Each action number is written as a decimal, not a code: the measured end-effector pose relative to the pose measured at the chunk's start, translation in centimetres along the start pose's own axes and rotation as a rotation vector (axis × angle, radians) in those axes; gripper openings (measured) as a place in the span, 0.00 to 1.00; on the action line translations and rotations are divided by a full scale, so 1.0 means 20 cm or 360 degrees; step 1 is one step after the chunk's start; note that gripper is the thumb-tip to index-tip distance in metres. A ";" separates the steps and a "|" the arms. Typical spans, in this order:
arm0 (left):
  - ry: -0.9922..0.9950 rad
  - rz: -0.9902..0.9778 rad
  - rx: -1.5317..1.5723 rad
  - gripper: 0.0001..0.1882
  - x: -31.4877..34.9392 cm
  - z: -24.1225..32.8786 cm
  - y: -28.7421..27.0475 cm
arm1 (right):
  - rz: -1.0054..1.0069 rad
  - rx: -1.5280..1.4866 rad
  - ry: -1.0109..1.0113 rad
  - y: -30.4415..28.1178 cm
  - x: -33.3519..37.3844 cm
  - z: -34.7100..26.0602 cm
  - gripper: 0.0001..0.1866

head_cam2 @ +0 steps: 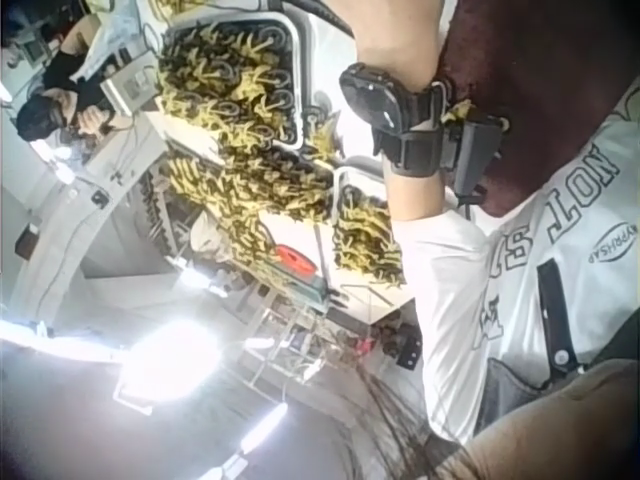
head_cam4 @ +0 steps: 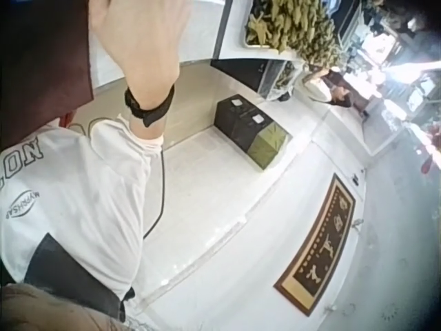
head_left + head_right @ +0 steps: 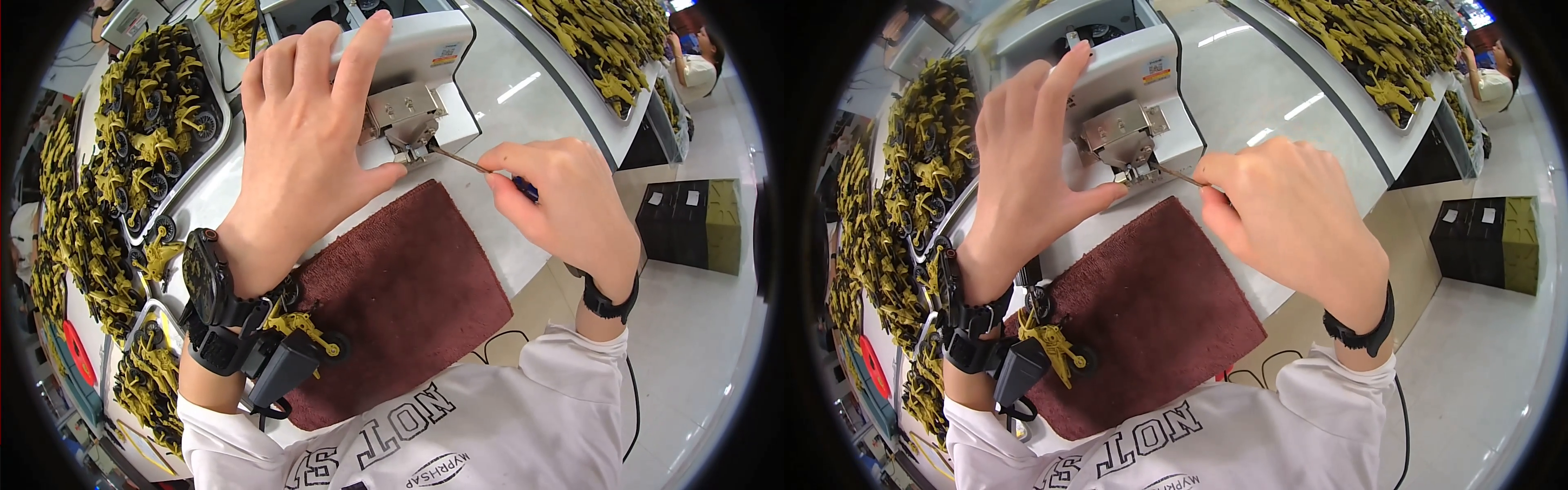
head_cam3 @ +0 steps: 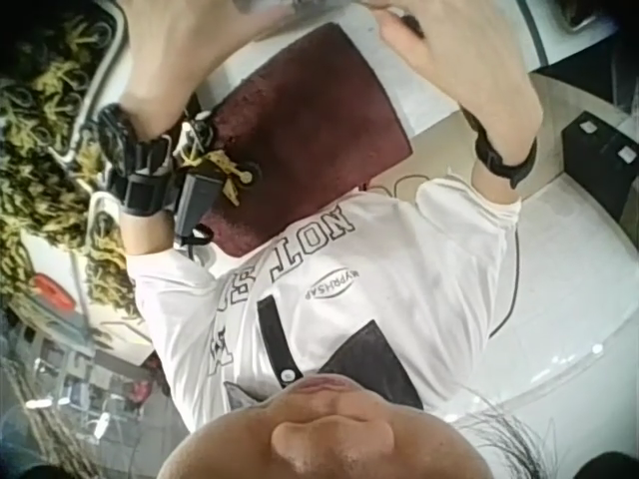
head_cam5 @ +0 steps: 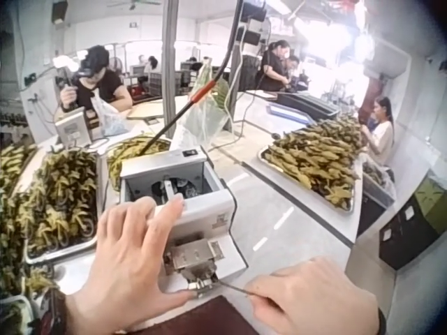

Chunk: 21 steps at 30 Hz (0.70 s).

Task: Assembling small toy motorcycle components using an electric screwdriver and precision tools at a factory workbench.

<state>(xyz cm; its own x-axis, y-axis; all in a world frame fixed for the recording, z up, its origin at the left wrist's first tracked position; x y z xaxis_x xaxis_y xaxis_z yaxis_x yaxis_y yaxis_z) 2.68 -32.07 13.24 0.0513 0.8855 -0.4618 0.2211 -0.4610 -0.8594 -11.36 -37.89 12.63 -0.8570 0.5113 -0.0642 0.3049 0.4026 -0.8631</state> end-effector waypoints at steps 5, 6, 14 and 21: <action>0.0009 0.0008 -0.0102 0.59 0.01 -0.01 0.04 | -0.0027 0.0069 0.0034 0.02 -0.01 0.00 0.06; 0.0006 0.0021 -0.0105 0.59 0.01 -0.01 0.04 | -0.0024 0.0068 0.0037 0.03 -0.01 0.00 0.06; 0.0059 0.0058 -0.0111 0.59 0.00 -0.01 0.05 | -0.0061 -0.0345 -0.0081 0.09 -0.05 0.12 0.08; 0.0045 0.0059 0.0211 0.58 0.00 0.00 0.02 | -0.0037 -0.0820 -0.0089 0.08 -0.04 0.19 0.05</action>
Point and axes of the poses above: each hand's wrist, its own x-axis away from the middle knuckle, its own y-axis out of the palm, z = x × y, the point moved 8 cm from there along -x, towards the middle knuckle, and after that the axes turned 13 degrees about -x, right-handed, at the moved point
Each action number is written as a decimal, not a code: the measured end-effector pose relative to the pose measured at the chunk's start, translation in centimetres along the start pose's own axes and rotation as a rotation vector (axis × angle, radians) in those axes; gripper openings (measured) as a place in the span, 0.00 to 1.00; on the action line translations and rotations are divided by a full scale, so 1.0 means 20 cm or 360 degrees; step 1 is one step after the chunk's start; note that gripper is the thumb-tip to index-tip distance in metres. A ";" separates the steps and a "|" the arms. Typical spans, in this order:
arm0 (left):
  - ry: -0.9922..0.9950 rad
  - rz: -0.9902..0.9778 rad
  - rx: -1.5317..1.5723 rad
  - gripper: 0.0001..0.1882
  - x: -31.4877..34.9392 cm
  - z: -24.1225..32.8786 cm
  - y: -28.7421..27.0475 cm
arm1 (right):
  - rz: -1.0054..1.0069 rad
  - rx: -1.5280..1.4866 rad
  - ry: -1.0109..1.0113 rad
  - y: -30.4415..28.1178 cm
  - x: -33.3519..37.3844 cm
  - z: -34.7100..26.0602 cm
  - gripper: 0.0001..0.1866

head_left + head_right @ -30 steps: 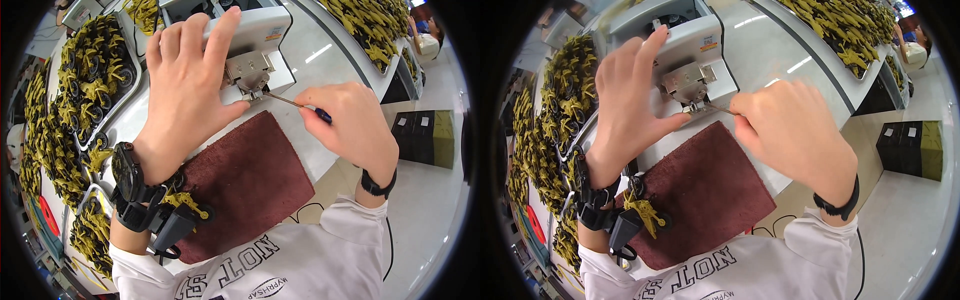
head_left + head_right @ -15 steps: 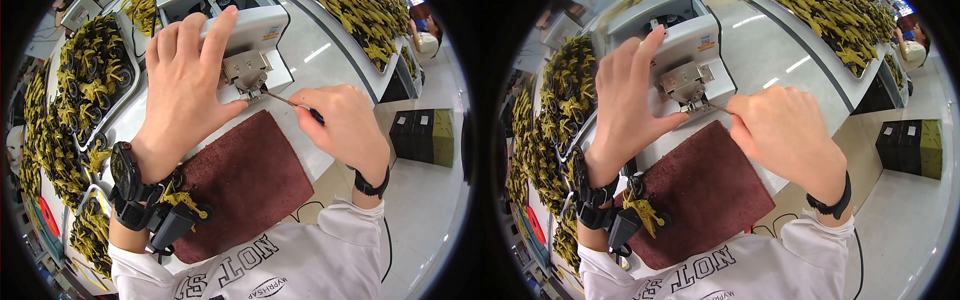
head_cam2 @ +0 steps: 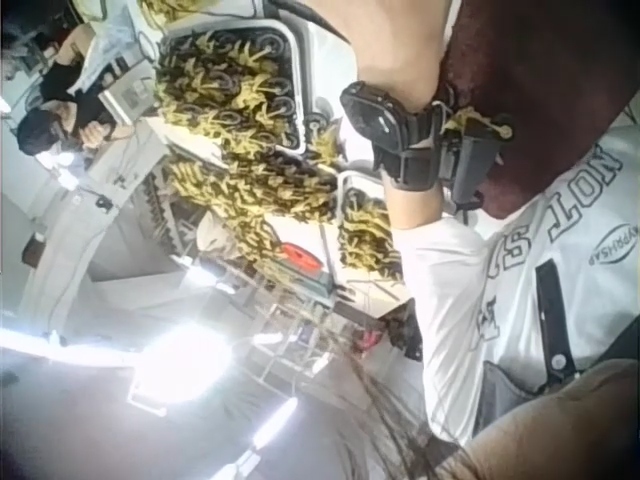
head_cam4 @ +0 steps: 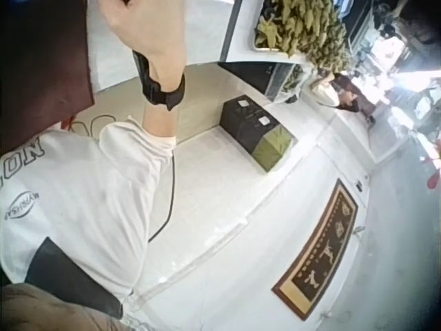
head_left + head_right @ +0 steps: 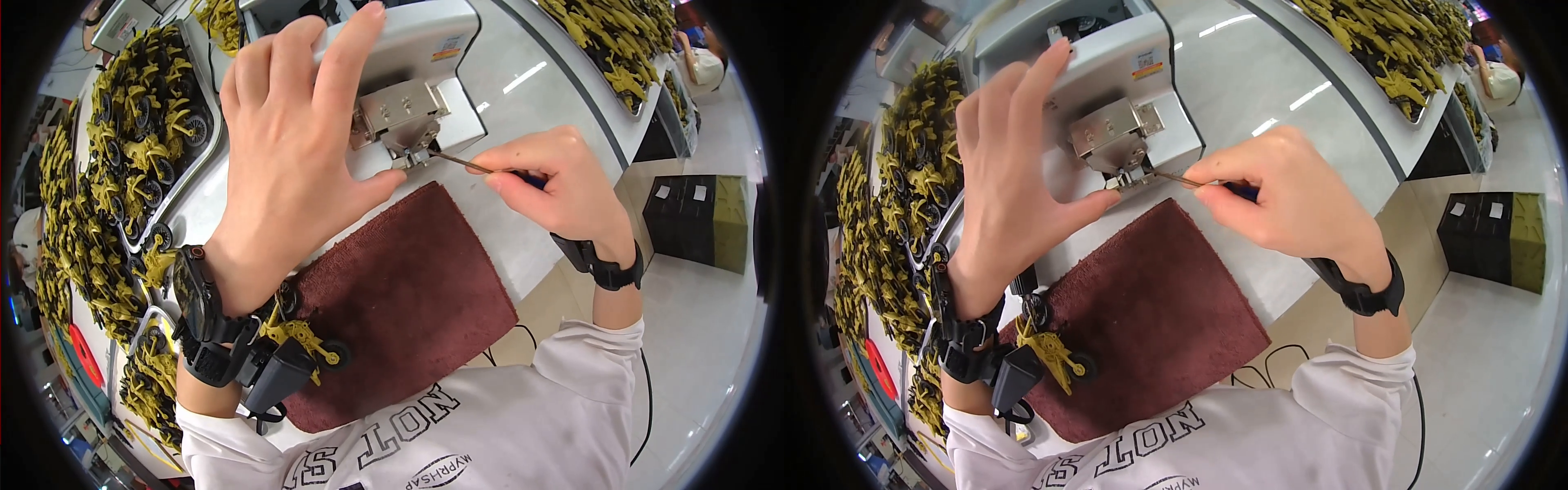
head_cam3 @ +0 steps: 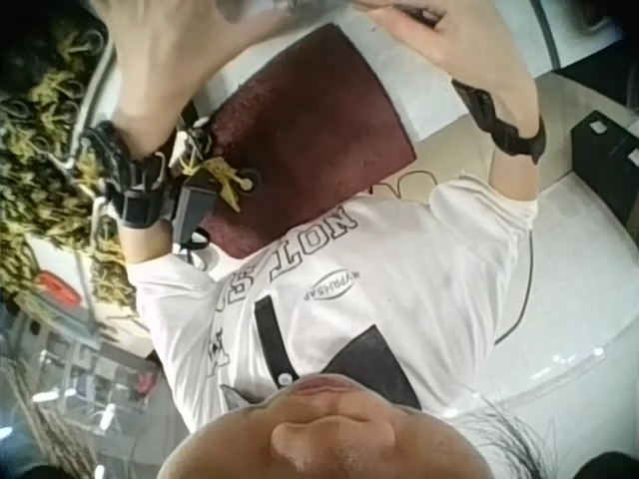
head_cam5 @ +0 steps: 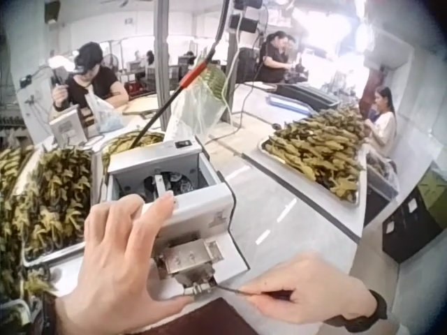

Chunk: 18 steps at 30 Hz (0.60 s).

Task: Assembling small toy motorcycle components using an electric screwdriver and precision tools at a factory workbench.

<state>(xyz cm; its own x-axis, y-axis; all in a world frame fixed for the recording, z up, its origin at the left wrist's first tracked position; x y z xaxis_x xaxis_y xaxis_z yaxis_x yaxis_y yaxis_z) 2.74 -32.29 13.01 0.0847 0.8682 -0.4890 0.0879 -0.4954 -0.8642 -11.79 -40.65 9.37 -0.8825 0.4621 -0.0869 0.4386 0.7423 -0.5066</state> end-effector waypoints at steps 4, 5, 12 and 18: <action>0.0054 0.0024 -0.0293 0.57 0.00 -0.01 0.03 | -0.0129 0.0125 0.0086 0.02 -0.03 -0.04 0.06; 0.0049 0.0030 -0.0301 0.57 0.02 -0.01 0.02 | -0.0131 0.0129 0.0076 0.03 -0.02 -0.07 0.06; -0.0125 0.0023 0.0055 0.57 0.03 -0.04 0.01 | 0.0240 0.0810 0.0048 0.10 0.12 -0.30 0.04; -0.0139 0.0026 0.0052 0.57 0.03 -0.05 0.00 | 0.0274 0.0897 0.0111 0.12 0.13 -0.24 0.07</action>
<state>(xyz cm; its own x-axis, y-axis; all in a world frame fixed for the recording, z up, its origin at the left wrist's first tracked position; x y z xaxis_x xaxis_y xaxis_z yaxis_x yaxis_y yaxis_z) 3.69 -31.83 12.79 -0.0012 0.8601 -0.5102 0.0547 -0.5093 -0.8588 -12.17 -35.44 12.07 -0.7852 0.5979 -0.1612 0.3998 0.2906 -0.8693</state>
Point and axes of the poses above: each hand's wrist, its own x-axis away from the middle knuckle, its own y-axis out of the palm, z = x × y, the point moved 8 cm from there along -x, towards the middle knuckle, and after that the axes turned 13 degrees about -x, right-handed, at the moved point
